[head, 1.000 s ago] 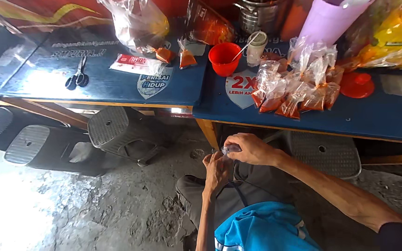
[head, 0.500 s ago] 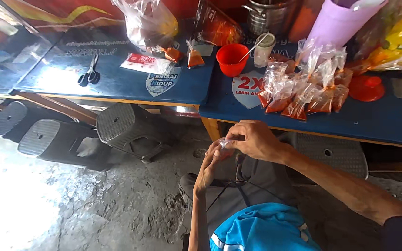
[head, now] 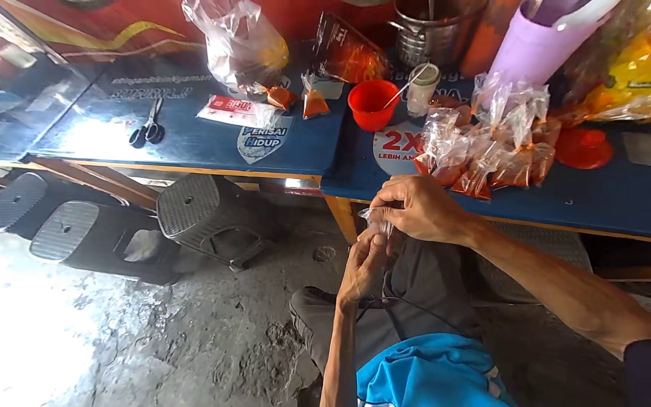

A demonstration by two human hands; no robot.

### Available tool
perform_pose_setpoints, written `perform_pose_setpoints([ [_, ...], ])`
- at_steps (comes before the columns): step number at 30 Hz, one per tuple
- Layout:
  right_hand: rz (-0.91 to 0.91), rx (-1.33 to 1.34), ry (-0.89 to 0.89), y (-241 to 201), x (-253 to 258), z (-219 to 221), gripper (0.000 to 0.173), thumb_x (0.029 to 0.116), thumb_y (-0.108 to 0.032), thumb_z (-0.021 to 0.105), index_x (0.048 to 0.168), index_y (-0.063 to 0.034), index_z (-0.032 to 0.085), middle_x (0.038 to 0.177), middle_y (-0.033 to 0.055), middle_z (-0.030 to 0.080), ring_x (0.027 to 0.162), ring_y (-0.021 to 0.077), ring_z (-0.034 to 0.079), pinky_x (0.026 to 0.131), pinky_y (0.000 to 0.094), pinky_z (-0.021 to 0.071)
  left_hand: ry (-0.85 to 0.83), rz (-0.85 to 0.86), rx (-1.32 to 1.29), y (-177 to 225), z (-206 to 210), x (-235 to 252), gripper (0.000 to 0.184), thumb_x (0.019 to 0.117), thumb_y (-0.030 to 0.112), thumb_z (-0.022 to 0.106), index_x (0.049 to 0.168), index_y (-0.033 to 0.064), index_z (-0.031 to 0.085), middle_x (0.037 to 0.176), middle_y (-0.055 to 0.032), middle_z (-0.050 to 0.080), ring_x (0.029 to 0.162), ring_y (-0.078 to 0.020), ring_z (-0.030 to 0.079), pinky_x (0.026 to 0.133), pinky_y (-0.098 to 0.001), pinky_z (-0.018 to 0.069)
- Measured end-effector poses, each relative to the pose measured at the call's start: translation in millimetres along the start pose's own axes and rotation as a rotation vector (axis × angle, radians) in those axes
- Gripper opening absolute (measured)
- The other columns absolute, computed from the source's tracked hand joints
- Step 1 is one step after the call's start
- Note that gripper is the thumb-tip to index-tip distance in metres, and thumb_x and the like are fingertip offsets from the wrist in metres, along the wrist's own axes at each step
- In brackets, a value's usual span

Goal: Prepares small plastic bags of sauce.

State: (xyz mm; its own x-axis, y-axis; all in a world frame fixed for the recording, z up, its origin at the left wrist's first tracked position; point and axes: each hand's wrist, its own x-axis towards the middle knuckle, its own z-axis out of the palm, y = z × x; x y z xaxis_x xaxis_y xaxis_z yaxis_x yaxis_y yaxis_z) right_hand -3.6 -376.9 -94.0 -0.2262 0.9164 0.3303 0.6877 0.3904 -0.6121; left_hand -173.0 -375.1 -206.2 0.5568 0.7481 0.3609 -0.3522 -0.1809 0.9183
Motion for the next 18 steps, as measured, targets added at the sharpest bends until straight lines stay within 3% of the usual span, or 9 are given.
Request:
perform_pose_setpoints([
  [2,0.002,0.004,0.039,-2,2,-5,0.015,0.0915,-0.022,0.070,0.081,-0.0128,0.077,0.074,-0.0021,0.065,0.074,0.0093,0.061,0.067,0.0295,0.0482,0.002,0.019,0.008,1,2,1,0.036,0.1114,0.029,0.038,0.089,0.0128,0.062,0.081,0.0099,0.061,0.074,0.0017,0.059,0.070,-0.0193,0.0513],
  [5,0.000,0.008,0.074,-3,7,-11,0.015,0.0916,-0.023,0.070,0.082,-0.0146,0.078,0.074,-0.0036,0.066,0.072,0.0072,0.061,0.065,0.0284,0.0484,-0.016,0.054,0.000,4,2,1,0.038,0.1117,0.030,0.039,0.090,0.0136,0.065,0.091,0.0086,0.067,0.089,0.0004,0.062,0.083,-0.0219,0.0525],
  [9,-0.008,0.032,0.110,-3,10,-10,0.015,0.0916,-0.026,0.072,0.084,-0.0157,0.079,0.075,-0.0045,0.068,0.071,0.0052,0.063,0.064,0.0269,0.0499,0.027,0.016,-0.110,2,1,2,0.038,0.1111,0.029,0.040,0.088,0.0129,0.066,0.093,0.0052,0.068,0.085,-0.0028,0.064,0.078,-0.0235,0.0546],
  [11,-0.050,0.039,0.159,3,7,-8,0.019,0.0971,-0.030,0.068,0.098,-0.0144,0.079,0.088,-0.0018,0.073,0.081,0.0083,0.067,0.074,0.0290,0.0542,0.162,-0.017,-0.132,6,7,6,0.039,0.1100,0.020,0.038,0.086,0.0121,0.067,0.086,0.0052,0.069,0.083,-0.0036,0.066,0.080,-0.0247,0.0559],
  [14,-0.019,0.096,0.204,21,-21,10,0.033,0.1015,-0.022,0.056,0.129,-0.0079,0.066,0.115,0.0051,0.071,0.103,0.0154,0.067,0.088,0.0365,0.0571,0.400,-0.081,-0.174,19,12,15,0.042,0.1080,0.012,0.031,0.085,0.0089,0.066,0.088,0.0014,0.069,0.092,-0.0081,0.066,0.089,-0.0280,0.0543],
  [16,0.037,0.206,0.193,36,-52,41,0.045,0.0970,-0.021,0.063,0.138,-0.0034,0.059,0.130,0.0119,0.066,0.117,0.0199,0.064,0.096,0.0386,0.0562,0.543,-0.124,-0.182,28,14,24,0.042,0.1081,0.011,0.028,0.086,0.0057,0.064,0.088,-0.0010,0.068,0.089,-0.0091,0.066,0.084,-0.0273,0.0559],
  [18,0.059,0.349,0.178,43,-72,72,0.063,0.0941,-0.027,0.070,0.146,0.0029,0.049,0.140,0.0167,0.060,0.125,0.0202,0.060,0.098,0.0348,0.0546,0.624,-0.159,-0.190,34,18,31,0.040,0.1087,0.010,0.028,0.090,0.0034,0.063,0.089,-0.0025,0.067,0.085,-0.0097,0.066,0.079,-0.0273,0.0566],
])
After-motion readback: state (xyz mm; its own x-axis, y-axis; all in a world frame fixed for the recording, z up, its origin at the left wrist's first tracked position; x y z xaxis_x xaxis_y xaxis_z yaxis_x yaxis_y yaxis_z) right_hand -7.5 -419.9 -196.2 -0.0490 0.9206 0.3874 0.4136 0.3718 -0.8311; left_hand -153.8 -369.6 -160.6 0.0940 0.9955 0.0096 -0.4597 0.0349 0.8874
